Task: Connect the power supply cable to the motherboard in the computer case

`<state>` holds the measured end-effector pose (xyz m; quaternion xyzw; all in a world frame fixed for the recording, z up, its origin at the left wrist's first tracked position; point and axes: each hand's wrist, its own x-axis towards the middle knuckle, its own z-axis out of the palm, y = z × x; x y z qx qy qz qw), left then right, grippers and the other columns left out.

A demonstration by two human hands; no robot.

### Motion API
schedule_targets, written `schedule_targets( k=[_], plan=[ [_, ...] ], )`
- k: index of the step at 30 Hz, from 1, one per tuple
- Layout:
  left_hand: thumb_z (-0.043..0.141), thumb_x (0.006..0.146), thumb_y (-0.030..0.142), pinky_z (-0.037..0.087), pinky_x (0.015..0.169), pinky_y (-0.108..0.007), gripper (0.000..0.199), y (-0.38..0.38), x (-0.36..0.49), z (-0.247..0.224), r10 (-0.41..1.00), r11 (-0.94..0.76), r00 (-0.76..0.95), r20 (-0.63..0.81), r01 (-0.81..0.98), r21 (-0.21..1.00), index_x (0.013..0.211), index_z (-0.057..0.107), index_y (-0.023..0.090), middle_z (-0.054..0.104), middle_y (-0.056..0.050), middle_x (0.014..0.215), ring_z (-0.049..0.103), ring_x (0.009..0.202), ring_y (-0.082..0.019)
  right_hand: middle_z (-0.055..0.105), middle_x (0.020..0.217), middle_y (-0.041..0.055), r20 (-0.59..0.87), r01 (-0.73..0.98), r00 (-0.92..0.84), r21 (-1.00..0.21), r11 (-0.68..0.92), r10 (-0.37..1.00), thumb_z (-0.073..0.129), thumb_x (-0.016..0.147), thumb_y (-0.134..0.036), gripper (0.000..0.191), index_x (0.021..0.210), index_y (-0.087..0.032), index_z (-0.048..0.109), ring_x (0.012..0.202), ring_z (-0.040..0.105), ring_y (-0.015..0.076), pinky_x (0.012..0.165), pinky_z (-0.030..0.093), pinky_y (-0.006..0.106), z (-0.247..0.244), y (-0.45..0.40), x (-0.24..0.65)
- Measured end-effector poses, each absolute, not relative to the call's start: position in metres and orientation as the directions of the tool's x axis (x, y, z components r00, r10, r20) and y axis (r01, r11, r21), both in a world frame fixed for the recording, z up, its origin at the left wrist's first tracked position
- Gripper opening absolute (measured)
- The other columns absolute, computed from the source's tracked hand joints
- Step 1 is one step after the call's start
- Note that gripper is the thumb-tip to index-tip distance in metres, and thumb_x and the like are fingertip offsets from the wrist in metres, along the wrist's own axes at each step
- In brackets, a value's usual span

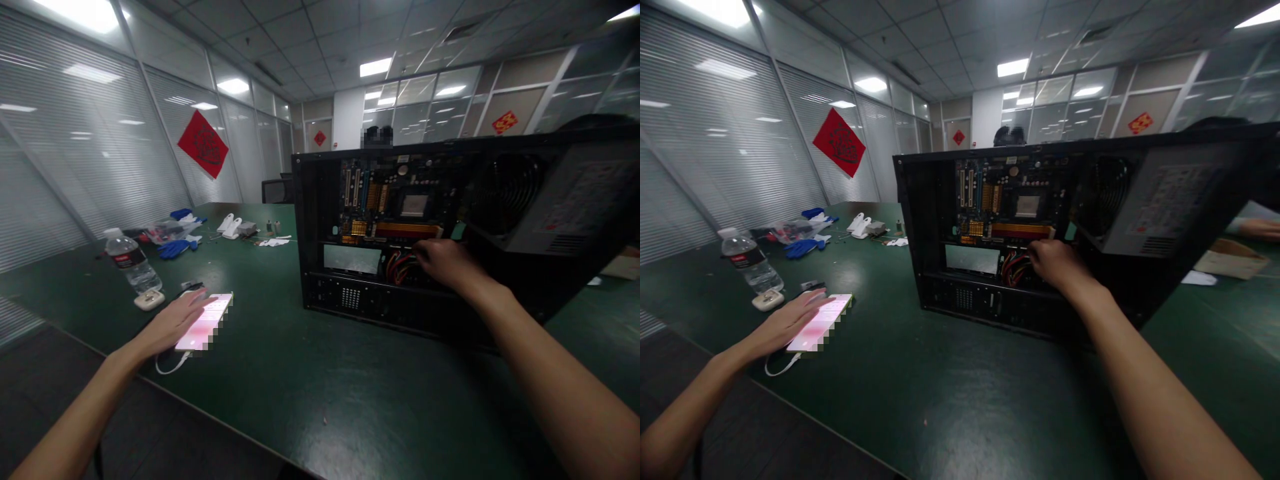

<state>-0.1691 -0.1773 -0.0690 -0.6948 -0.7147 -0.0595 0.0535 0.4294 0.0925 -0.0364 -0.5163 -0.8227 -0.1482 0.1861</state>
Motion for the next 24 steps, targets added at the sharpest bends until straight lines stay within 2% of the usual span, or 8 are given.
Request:
schedule_targets(
  k=[4,8,13,24],
  plan=[
    [0.025,0.105,0.058,0.040,0.121,-0.047,0.066,-0.176,-0.173,-0.071,0.985,0.036,-0.040,0.167,0.999,0.029,0.156,0.051,0.025,0.047,-0.010,0.162,0.048,0.147,-0.030,0.078,0.108,0.0130,0.440,0.908,-0.395,0.054,0.415,0.806,0.051,0.097,-0.020,0.028,0.105,-0.017,0.077,0.095,0.073,0.0271,0.077,0.051,0.032,-0.037,0.093,0.430],
    [0.030,0.103,0.064,0.037,0.122,-0.050,0.069,-0.175,-0.169,-0.070,0.989,0.055,-0.055,0.140,0.998,0.010,0.157,0.048,0.026,0.044,-0.011,0.165,0.044,0.149,-0.032,0.078,0.109,0.0131,0.445,0.906,-0.401,0.060,0.420,0.801,0.050,0.097,-0.020,0.030,0.107,-0.016,0.077,0.095,0.073,0.0266,0.076,0.051,0.032,-0.037,0.095,0.431],
    [0.036,0.100,0.066,0.039,0.119,-0.052,0.069,-0.175,-0.163,-0.066,0.991,0.012,-0.005,0.137,0.999,-0.047,0.154,0.054,0.027,0.047,-0.012,0.162,0.047,0.146,-0.035,0.078,0.110,0.0125,0.446,0.909,-0.399,0.077,0.410,0.801,0.049,0.098,-0.021,0.029,0.106,-0.017,0.077,0.095,0.073,0.0271,0.074,0.051,0.032,-0.034,0.094,0.430],
    [0.036,0.099,0.067,0.043,0.116,-0.053,0.069,-0.176,-0.162,-0.066,0.986,-0.002,0.011,0.168,0.999,-0.053,0.151,0.057,0.027,0.051,-0.011,0.159,0.052,0.142,-0.035,0.078,0.110,0.0132,0.427,0.912,-0.396,0.080,0.402,0.813,0.047,0.099,-0.018,0.032,0.106,-0.018,0.079,0.098,0.073,0.0266,0.077,0.052,0.032,-0.031,0.093,0.429]
  ],
)
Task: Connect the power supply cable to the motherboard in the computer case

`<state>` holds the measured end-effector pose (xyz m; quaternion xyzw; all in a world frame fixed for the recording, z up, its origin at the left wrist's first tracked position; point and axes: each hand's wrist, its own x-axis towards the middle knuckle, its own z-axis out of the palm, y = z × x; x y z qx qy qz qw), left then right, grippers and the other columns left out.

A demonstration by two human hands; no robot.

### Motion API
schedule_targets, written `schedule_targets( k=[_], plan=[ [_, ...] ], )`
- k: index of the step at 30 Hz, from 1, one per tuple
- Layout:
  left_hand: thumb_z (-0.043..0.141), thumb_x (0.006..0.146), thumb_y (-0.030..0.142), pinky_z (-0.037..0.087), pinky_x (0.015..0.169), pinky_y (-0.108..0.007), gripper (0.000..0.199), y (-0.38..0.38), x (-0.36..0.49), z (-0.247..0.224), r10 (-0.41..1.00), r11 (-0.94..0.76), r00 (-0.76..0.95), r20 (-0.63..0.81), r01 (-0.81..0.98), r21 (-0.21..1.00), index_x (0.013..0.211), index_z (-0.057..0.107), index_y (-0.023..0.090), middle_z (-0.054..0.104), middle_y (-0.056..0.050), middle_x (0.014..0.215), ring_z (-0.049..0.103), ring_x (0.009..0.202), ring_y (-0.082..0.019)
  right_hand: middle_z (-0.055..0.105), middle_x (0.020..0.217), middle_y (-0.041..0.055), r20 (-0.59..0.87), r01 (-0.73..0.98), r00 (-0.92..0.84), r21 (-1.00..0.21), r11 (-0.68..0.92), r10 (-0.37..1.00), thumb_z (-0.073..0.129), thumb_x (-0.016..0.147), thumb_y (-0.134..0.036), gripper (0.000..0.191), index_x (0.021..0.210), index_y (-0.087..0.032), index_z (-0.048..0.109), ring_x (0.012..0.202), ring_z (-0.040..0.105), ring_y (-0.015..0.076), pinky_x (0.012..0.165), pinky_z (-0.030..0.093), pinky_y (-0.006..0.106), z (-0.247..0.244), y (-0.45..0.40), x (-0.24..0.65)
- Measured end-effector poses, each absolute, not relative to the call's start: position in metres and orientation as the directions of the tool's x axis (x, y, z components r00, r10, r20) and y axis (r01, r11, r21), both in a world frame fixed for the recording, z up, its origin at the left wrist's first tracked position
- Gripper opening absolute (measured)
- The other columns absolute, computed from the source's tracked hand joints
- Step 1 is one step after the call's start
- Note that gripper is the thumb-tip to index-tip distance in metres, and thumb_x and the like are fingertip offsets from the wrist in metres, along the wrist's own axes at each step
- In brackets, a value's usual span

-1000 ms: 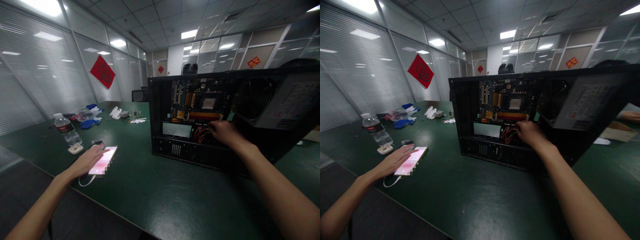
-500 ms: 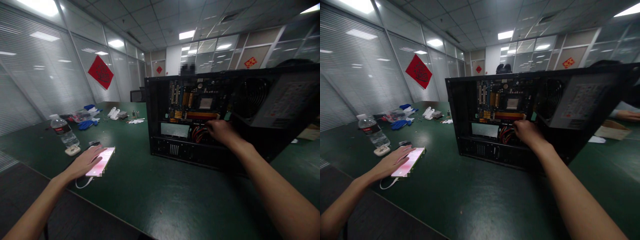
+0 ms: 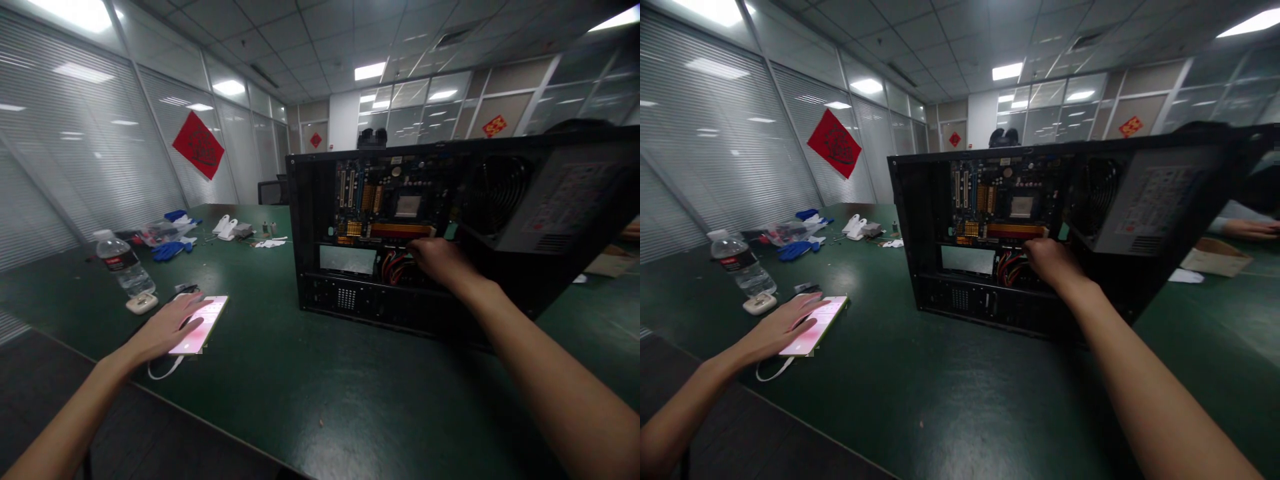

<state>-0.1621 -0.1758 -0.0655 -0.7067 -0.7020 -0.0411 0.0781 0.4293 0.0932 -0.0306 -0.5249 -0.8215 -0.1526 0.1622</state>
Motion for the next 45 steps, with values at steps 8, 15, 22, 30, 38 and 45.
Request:
schedule_targets(
  k=[8,15,22,30,38,45],
  plan=[
    [0.036,0.099,0.066,0.038,0.120,-0.056,0.066,-0.174,-0.169,-0.069,0.989,-0.051,0.061,0.138,0.996,-0.075,0.147,0.062,0.029,0.048,-0.011,0.161,0.046,0.147,-0.035,0.078,0.112,0.0153,0.388,0.914,-0.399,0.094,0.395,0.831,0.045,0.095,-0.013,0.036,0.108,-0.017,0.079,0.099,0.074,0.0297,0.074,0.052,0.034,-0.026,0.089,0.427],
    [0.039,0.099,0.062,0.038,0.119,-0.059,0.059,-0.175,-0.164,-0.065,0.990,-0.053,0.060,0.124,0.997,-0.060,0.141,0.068,0.031,0.052,-0.011,0.158,0.047,0.146,-0.037,0.078,0.110,0.0131,0.401,0.919,-0.388,0.106,0.378,0.830,0.045,0.096,-0.013,0.035,0.107,-0.019,0.078,0.098,0.074,0.0280,0.072,0.050,0.032,-0.026,0.089,0.427],
    [0.033,0.100,0.065,0.036,0.122,-0.051,0.072,-0.178,-0.164,-0.065,0.981,0.090,-0.104,0.165,0.992,0.091,0.152,0.055,0.021,0.041,-0.012,0.166,0.045,0.148,-0.035,0.079,0.111,0.0122,0.416,0.915,-0.397,0.108,0.388,0.818,0.046,0.097,-0.016,0.033,0.106,-0.019,0.078,0.097,0.074,0.0274,0.071,0.049,0.032,-0.028,0.091,0.428],
    [0.034,0.088,0.076,0.040,0.116,-0.064,0.092,-0.214,-0.144,-0.095,0.887,0.360,-0.358,0.293,0.932,0.047,0.150,0.049,0.009,0.049,-0.024,0.156,0.045,0.145,-0.044,0.078,0.114,0.0135,0.407,0.906,-0.411,0.084,0.415,0.815,0.047,0.098,-0.015,0.033,0.109,-0.019,0.078,0.101,0.074,0.0286,0.075,0.052,0.033,-0.029,0.094,0.430],
    [0.049,0.072,0.082,0.037,0.117,-0.059,0.111,-0.215,-0.133,-0.109,0.879,0.366,-0.350,0.325,0.930,0.012,0.147,0.049,0.000,0.049,-0.029,0.154,0.041,0.142,-0.049,0.078,0.111,0.0129,0.387,0.920,-0.383,0.084,0.382,0.839,0.043,0.100,-0.017,0.036,0.110,-0.018,0.077,0.098,0.074,0.0280,0.071,0.049,0.032,-0.028,0.093,0.428],
    [0.046,0.074,0.080,0.036,0.120,-0.055,0.107,-0.211,-0.127,-0.099,0.893,0.351,-0.331,0.306,0.936,-0.011,0.147,0.051,0.001,0.050,-0.026,0.154,0.043,0.144,-0.043,0.077,0.113,0.0129,0.380,0.918,-0.390,0.089,0.387,0.839,0.045,0.098,-0.015,0.034,0.110,-0.017,0.076,0.100,0.073,0.0288,0.071,0.046,0.033,-0.029,0.094,0.428]
  ],
)
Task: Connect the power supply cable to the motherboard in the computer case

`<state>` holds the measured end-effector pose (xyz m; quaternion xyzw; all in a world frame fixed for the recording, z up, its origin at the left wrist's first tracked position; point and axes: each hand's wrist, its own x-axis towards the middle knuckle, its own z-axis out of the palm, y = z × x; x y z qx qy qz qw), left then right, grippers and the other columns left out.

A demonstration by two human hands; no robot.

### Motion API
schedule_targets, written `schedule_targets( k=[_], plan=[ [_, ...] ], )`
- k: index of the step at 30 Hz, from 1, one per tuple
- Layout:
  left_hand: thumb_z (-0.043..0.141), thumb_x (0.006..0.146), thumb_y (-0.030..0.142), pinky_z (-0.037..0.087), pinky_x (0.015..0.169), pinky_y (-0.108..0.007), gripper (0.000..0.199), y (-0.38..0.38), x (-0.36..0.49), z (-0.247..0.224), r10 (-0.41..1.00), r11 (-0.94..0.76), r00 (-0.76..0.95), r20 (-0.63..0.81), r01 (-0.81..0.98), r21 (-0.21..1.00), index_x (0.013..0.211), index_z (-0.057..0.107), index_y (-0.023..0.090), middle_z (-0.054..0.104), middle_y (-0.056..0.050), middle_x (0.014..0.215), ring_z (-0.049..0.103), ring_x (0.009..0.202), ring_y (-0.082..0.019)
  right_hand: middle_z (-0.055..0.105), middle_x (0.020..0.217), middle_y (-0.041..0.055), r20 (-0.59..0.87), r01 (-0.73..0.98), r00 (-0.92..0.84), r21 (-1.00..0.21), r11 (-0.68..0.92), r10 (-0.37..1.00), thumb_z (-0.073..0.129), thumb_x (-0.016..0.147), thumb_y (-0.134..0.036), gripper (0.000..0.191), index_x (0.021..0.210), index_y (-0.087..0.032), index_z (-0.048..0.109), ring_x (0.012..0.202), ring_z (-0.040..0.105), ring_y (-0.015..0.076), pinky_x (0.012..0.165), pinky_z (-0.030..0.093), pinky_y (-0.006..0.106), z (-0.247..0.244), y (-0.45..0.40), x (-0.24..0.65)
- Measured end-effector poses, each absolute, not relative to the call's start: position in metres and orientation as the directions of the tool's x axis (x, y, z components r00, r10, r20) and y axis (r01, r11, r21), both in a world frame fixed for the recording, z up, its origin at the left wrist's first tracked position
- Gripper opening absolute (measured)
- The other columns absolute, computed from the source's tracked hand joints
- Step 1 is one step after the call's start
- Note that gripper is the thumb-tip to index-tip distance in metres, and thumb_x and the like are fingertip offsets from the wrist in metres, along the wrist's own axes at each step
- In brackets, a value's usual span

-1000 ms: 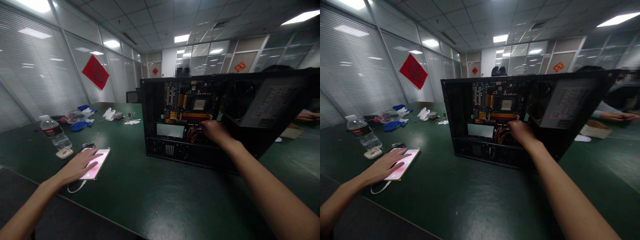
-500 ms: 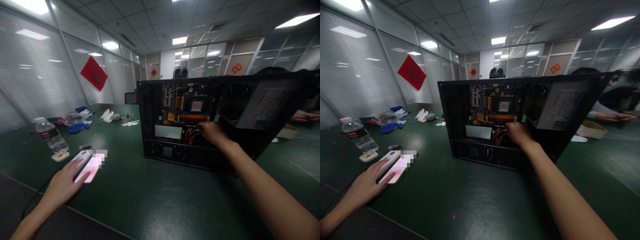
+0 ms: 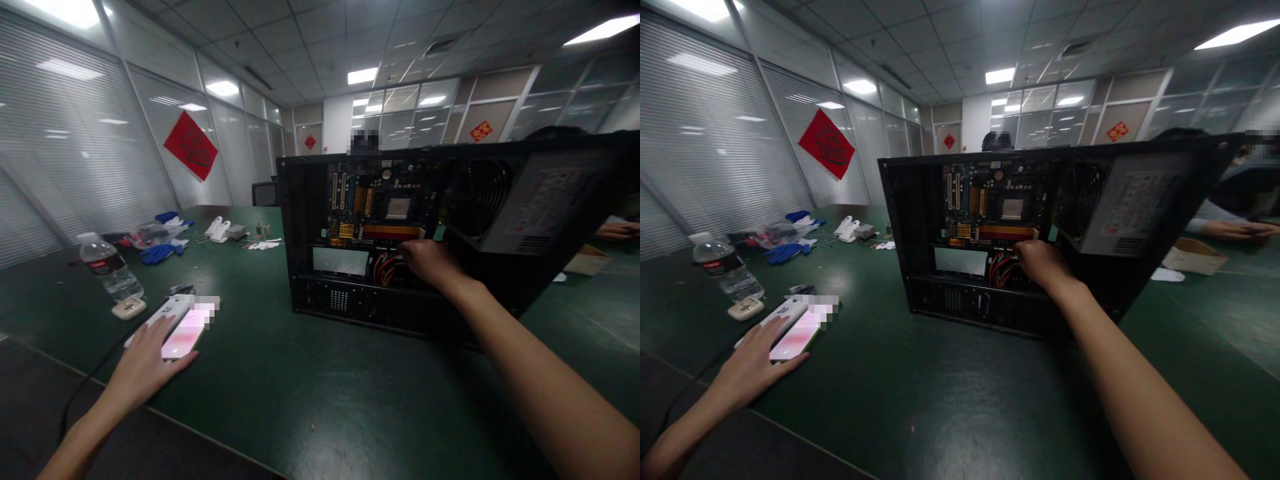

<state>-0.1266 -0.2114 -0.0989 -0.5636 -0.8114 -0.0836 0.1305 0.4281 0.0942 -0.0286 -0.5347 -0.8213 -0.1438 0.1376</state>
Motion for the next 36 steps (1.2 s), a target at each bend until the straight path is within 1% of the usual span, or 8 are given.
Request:
schedule_targets(
  k=[5,17,18,22,23,27,31,36],
  plan=[
    [0.047,0.076,0.079,0.035,0.122,-0.051,0.103,-0.207,-0.139,-0.095,0.915,0.306,-0.292,0.279,0.952,-0.006,0.147,0.054,0.006,0.053,-0.022,0.154,0.045,0.146,-0.040,0.078,0.110,0.0119,0.373,0.923,-0.377,0.081,0.375,0.848,0.043,0.100,-0.018,0.034,0.107,-0.018,0.076,0.098,0.073,0.0275,0.068,0.043,0.032,-0.028,0.092,0.427],
    [0.051,0.073,0.076,0.033,0.124,-0.051,0.106,-0.206,-0.139,-0.086,0.931,0.297,-0.287,0.224,0.955,-0.014,0.148,0.053,0.002,0.050,-0.022,0.157,0.045,0.146,-0.040,0.078,0.110,0.0113,0.364,0.930,-0.364,0.098,0.354,0.857,0.045,0.100,-0.018,0.032,0.109,-0.019,0.075,0.096,0.073,0.0263,0.065,0.040,0.031,-0.025,0.089,0.426],
    [0.050,0.074,0.075,0.033,0.124,-0.053,0.105,-0.206,-0.136,-0.085,0.933,0.304,-0.293,0.208,0.952,-0.021,0.149,0.052,0.002,0.049,-0.022,0.158,0.044,0.147,-0.040,0.078,0.110,0.0113,0.365,0.932,-0.359,0.093,0.349,0.859,0.045,0.099,-0.019,0.032,0.110,-0.019,0.075,0.096,0.073,0.0264,0.065,0.040,0.031,-0.025,0.089,0.425],
    [0.041,0.083,0.069,0.032,0.113,-0.077,0.098,-0.198,-0.118,-0.074,0.893,0.441,-0.428,0.141,0.894,-0.083,0.160,0.038,0.008,0.039,-0.020,0.165,0.037,0.150,-0.045,0.078,0.108,0.0125,0.357,0.933,-0.357,0.093,0.347,0.863,0.044,0.099,-0.019,0.033,0.109,-0.018,0.076,0.094,0.073,0.0269,0.065,0.041,0.031,-0.024,0.088,0.425],
    [0.041,0.085,0.066,0.032,0.111,-0.079,0.095,-0.193,-0.113,-0.072,0.884,0.461,-0.448,0.131,0.882,-0.097,0.161,0.035,0.009,0.037,-0.020,0.166,0.037,0.150,-0.046,0.078,0.107,0.0126,0.356,0.931,-0.362,0.097,0.351,0.862,0.044,0.099,-0.018,0.033,0.108,-0.018,0.076,0.093,0.073,0.0270,0.065,0.041,0.031,-0.024,0.088,0.425],
    [0.047,0.088,0.058,0.041,0.109,-0.071,0.091,-0.166,-0.099,-0.063,0.881,0.468,-0.459,0.120,0.881,-0.071,0.163,0.032,0.009,0.037,-0.022,0.166,0.039,0.147,-0.045,0.078,0.109,0.0119,0.368,0.928,-0.368,0.093,0.360,0.854,0.043,0.099,-0.018,0.034,0.109,-0.019,0.076,0.094,0.073,0.0262,0.067,0.041,0.031,-0.024,0.087,0.424],
    [0.047,0.088,0.062,0.041,0.104,-0.077,0.089,-0.150,-0.100,-0.062,0.869,0.493,-0.488,0.075,0.868,-0.065,0.163,0.035,0.015,0.035,-0.018,0.168,0.037,0.146,-0.049,0.078,0.107,0.0119,0.364,0.929,-0.367,0.089,0.360,0.856,0.043,0.100,-0.019,0.034,0.107,-0.018,0.076,0.092,0.073,0.0260,0.064,0.039,0.031,-0.024,0.087,0.424],
    [0.045,0.090,0.064,0.041,0.103,-0.078,0.087,-0.151,-0.105,-0.066,0.879,0.474,-0.468,0.089,0.876,-0.086,0.163,0.036,0.019,0.032,-0.018,0.169,0.036,0.147,-0.049,0.078,0.107,0.0126,0.371,0.929,-0.365,0.084,0.361,0.854,0.045,0.098,-0.017,0.032,0.106,-0.018,0.076,0.094,0.073,0.0271,0.065,0.041,0.031,-0.026,0.091,0.425]
  ],
)
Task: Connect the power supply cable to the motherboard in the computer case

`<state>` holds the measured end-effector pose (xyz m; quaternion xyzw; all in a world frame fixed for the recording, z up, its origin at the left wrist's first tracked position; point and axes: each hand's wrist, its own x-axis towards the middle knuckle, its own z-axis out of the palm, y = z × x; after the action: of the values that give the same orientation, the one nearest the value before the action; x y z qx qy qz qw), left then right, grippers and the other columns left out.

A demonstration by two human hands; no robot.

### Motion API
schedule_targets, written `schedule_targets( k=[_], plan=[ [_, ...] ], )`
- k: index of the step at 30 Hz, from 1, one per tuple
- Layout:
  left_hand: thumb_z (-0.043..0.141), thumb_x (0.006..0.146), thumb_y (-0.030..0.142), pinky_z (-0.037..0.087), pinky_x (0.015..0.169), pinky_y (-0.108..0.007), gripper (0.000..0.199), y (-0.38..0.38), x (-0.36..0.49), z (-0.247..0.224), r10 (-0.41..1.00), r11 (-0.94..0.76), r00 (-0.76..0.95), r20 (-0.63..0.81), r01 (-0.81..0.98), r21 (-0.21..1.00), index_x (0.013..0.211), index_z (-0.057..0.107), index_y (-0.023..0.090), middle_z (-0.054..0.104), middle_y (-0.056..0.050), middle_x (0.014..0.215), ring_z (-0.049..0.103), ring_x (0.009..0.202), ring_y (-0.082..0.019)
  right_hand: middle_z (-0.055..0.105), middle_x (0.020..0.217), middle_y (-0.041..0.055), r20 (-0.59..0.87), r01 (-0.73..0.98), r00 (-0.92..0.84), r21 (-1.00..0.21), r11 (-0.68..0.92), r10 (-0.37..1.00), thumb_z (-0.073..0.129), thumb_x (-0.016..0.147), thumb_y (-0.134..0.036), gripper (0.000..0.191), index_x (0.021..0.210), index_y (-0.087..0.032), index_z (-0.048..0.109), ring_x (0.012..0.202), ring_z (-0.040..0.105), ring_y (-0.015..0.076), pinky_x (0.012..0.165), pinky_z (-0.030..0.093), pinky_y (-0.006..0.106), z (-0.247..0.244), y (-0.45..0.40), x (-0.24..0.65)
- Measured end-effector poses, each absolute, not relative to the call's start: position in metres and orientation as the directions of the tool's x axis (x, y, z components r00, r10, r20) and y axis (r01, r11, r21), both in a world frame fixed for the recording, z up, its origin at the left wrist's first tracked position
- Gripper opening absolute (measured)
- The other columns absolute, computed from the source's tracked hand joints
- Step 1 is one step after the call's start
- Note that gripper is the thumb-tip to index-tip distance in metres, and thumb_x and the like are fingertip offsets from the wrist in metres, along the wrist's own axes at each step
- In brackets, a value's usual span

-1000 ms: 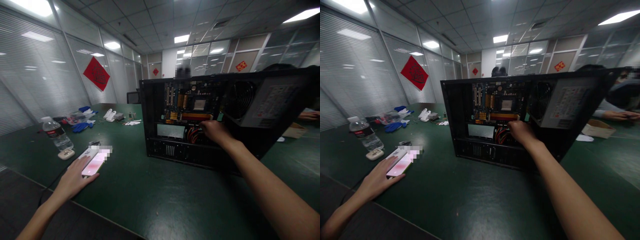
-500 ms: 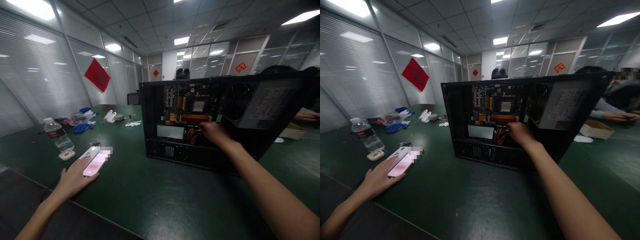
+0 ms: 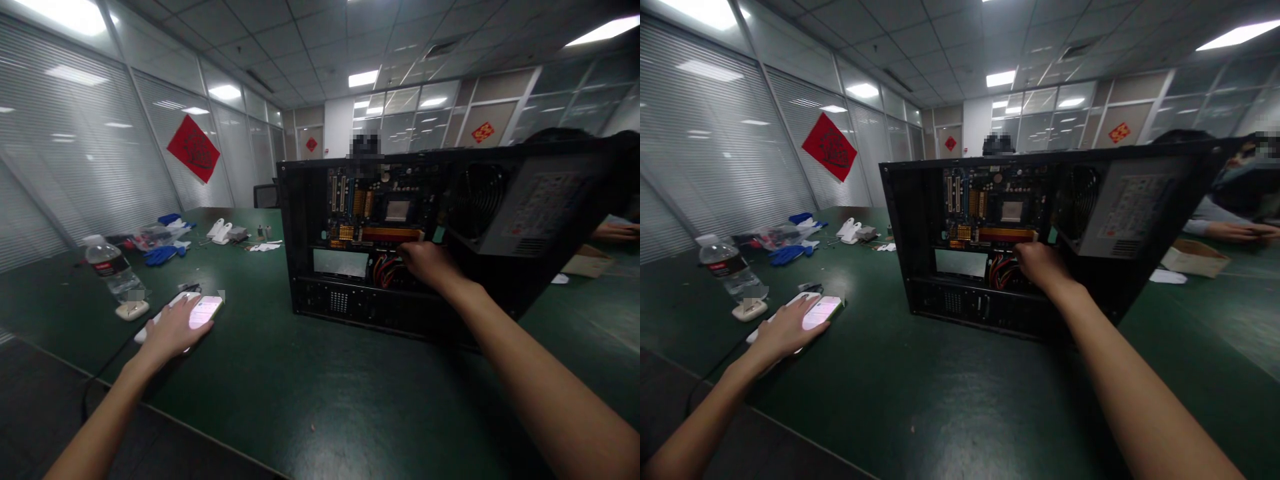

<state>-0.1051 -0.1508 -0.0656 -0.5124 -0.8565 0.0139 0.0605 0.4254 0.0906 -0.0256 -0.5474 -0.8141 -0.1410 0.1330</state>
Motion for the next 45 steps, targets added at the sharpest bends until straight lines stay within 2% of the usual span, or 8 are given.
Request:
schedule_targets(
  k=[6,12,17,24,29,34,42,45],
  plan=[
    [0.046,0.088,0.065,0.040,0.101,-0.080,0.086,-0.153,-0.104,-0.066,0.886,0.459,-0.450,0.114,0.886,-0.071,0.161,0.041,0.020,0.034,-0.021,0.167,0.038,0.144,-0.053,0.077,0.113,0.0127,0.393,0.921,-0.378,0.065,0.384,0.839,0.044,0.099,-0.019,0.034,0.110,-0.018,0.076,0.097,0.073,0.0275,0.071,0.044,0.032,-0.028,0.092,0.427],
    [0.043,0.089,0.068,0.039,0.101,-0.079,0.080,-0.151,-0.105,-0.065,0.887,0.461,-0.456,0.065,0.881,-0.108,0.156,0.051,0.025,0.034,-0.020,0.167,0.037,0.145,-0.053,0.078,0.109,0.0121,0.372,0.932,-0.352,0.054,0.359,0.859,0.042,0.100,-0.021,0.035,0.108,-0.019,0.076,0.095,0.072,0.0261,0.068,0.042,0.030,-0.026,0.090,0.426],
    [0.045,0.086,0.069,0.041,0.101,-0.079,0.090,-0.152,-0.107,-0.065,0.893,0.448,-0.440,0.091,0.889,-0.098,0.162,0.039,0.021,0.032,-0.021,0.169,0.038,0.145,-0.053,0.077,0.109,0.0127,0.360,0.937,-0.339,0.050,0.345,0.869,0.044,0.100,-0.021,0.033,0.109,-0.019,0.076,0.094,0.072,0.0258,0.070,0.044,0.030,-0.025,0.089,0.426],
    [0.053,0.076,0.074,0.033,0.122,-0.058,0.114,-0.181,-0.124,-0.064,0.939,0.345,-0.345,0.015,0.938,-0.043,0.164,0.031,0.005,0.032,-0.025,0.167,0.032,0.153,-0.047,0.077,0.111,0.0136,0.358,0.928,-0.363,0.058,0.367,0.860,0.043,0.101,-0.020,0.033,0.110,-0.017,0.075,0.097,0.073,0.0275,0.071,0.045,0.033,-0.026,0.093,0.426],
    [0.052,0.071,0.078,0.030,0.126,-0.050,0.119,-0.193,-0.138,-0.067,0.954,0.296,-0.296,0.050,0.955,0.020,0.158,0.038,-0.001,0.037,-0.026,0.164,0.038,0.152,-0.041,0.077,0.114,0.0136,0.366,0.928,-0.354,0.026,0.370,0.861,0.043,0.102,-0.021,0.034,0.113,-0.017,0.075,0.101,0.073,0.0279,0.075,0.048,0.033,-0.029,0.094,0.428],
    [0.054,0.071,0.078,0.030,0.126,-0.051,0.117,-0.192,-0.139,-0.069,0.953,0.293,-0.294,0.069,0.956,0.027,0.157,0.040,0.000,0.038,-0.025,0.164,0.038,0.152,-0.041,0.077,0.113,0.0128,0.381,0.932,-0.346,0.032,0.362,0.857,0.044,0.101,-0.021,0.033,0.111,-0.019,0.076,0.099,0.073,0.0278,0.073,0.047,0.032,-0.030,0.095,0.428],
    [0.053,0.073,0.076,0.024,0.129,-0.052,0.117,-0.201,-0.138,-0.068,0.961,0.272,-0.272,0.047,0.962,0.003,0.159,0.038,-0.001,0.031,-0.024,0.168,0.028,0.157,-0.040,0.077,0.111,0.0123,0.355,0.937,-0.343,0.065,0.343,0.870,0.044,0.100,-0.020,0.033,0.111,-0.019,0.075,0.098,0.072,0.0275,0.070,0.044,0.031,-0.026,0.091,0.426],
    [0.055,0.072,0.077,0.020,0.130,-0.049,0.117,-0.208,-0.149,-0.067,0.974,0.223,-0.224,0.027,0.973,0.062,0.160,0.038,0.002,0.026,-0.020,0.170,0.024,0.159,-0.038,0.077,0.111,0.0131,0.370,0.938,-0.335,0.041,0.345,0.866,0.043,0.101,-0.022,0.034,0.111,-0.019,0.075,0.098,0.072,0.0275,0.071,0.045,0.031,-0.027,0.091,0.426]
  ],
)
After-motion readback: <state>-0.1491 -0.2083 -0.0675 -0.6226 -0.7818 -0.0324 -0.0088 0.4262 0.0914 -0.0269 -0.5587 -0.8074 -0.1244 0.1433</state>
